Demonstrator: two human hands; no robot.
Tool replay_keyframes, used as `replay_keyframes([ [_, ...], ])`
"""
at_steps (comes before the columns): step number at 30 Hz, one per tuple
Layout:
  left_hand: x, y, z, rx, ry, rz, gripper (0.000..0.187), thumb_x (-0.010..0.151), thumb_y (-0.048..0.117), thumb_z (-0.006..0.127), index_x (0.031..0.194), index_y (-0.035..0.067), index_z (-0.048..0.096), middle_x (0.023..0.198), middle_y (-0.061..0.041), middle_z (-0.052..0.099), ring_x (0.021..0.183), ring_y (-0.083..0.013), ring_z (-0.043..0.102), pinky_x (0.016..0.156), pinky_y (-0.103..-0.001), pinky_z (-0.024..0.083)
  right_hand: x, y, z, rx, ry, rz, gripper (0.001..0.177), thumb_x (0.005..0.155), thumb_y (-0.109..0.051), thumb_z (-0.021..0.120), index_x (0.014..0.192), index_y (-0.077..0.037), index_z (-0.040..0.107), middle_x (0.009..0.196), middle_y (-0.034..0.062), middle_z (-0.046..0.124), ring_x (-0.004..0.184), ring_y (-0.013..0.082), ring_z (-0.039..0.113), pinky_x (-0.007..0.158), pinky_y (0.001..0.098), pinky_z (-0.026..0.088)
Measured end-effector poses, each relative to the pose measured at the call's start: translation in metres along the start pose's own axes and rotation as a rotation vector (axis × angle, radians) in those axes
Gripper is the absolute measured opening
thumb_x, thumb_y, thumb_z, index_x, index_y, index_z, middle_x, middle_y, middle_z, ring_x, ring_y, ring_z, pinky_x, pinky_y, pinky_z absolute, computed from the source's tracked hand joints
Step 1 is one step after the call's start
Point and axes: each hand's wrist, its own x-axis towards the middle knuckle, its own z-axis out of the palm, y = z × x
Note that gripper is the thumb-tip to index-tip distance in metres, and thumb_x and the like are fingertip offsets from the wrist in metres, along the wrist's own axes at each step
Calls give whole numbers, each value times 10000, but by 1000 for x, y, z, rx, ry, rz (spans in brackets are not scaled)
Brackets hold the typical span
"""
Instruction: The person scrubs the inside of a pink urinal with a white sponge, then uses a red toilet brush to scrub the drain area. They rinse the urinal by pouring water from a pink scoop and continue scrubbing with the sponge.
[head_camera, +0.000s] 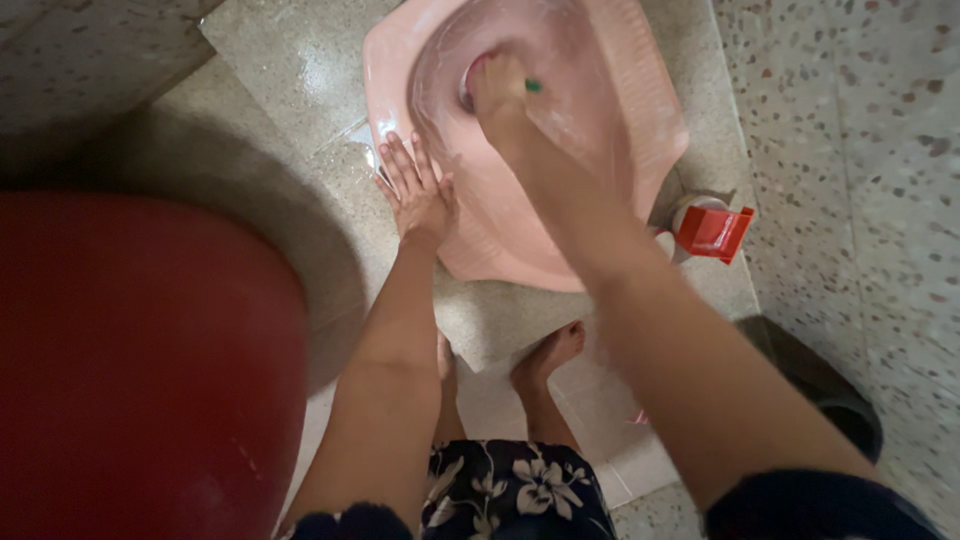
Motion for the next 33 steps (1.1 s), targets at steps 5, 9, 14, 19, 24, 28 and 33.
replay_keyframes([
  [5,1,1,-4,-34,-29,8,810,1091,427,361,1647,85,-118,1680,-245,-229,1553,-429,-223,1249,-636,-70,-47,28,-135,-231,87,129,405,730,-298,683,1091,-123,739,1125,107,690,1048,299,631,779,478,485],
  [9,5,-1,-4,-80,-72,14,833,1079,422,374,1641,80,-138,1669,-253,-255,1534,-447,-254,1231,-653,-82,-124,106,-204,623,139,-99,252,906,-281,645,1030,-125,799,1132,113,747,1138,278,663,1058,436,502],
  [14,5,-5,4,-98,-39,13,856,1072,442,408,1642,103,-133,1670,-246,-252,1536,-446,-254,1231,-665,-79,-90,52,-135,226,158,-26,250,927,-181,573,1016,-93,789,1060,166,750,1006,326,702,883,502,536],
  [19,8,-10,11,-99,-2,36,880,1072,447,452,1652,131,-130,1683,-230,-245,1545,-443,-252,1226,-685,-72,-104,31,-65,327,-70,148,262,946,-108,521,1023,-99,771,1011,163,749,950,353,721,768,515,571],
  [24,18,-5,23,-26,34,-58,875,1058,469,444,1625,159,-146,1666,-194,-242,1530,-408,-236,1207,-691,-46,-218,42,-43,646,309,227,215,1006,-175,486,1079,-34,631,876,221,710,769,436,688,667,584,513],
  [28,-5,35,43,-69,296,-13,648,1014,446,489,1478,90,209,1407,-253,201,1277,-462,197,1051,-641,219,-281,-21,-7,975,85,501,279,1054,-284,462,1137,-23,511,874,297,698,815,527,663,713,644,484],
  [33,-48,75,93,-355,10,-47,483,974,389,523,1279,19,573,1113,-302,660,1018,-503,638,892,-587,488,-323,-89,41,1347,188,568,304,1013,-277,525,1148,-9,572,976,330,689,912,524,653,763,580,507],
])
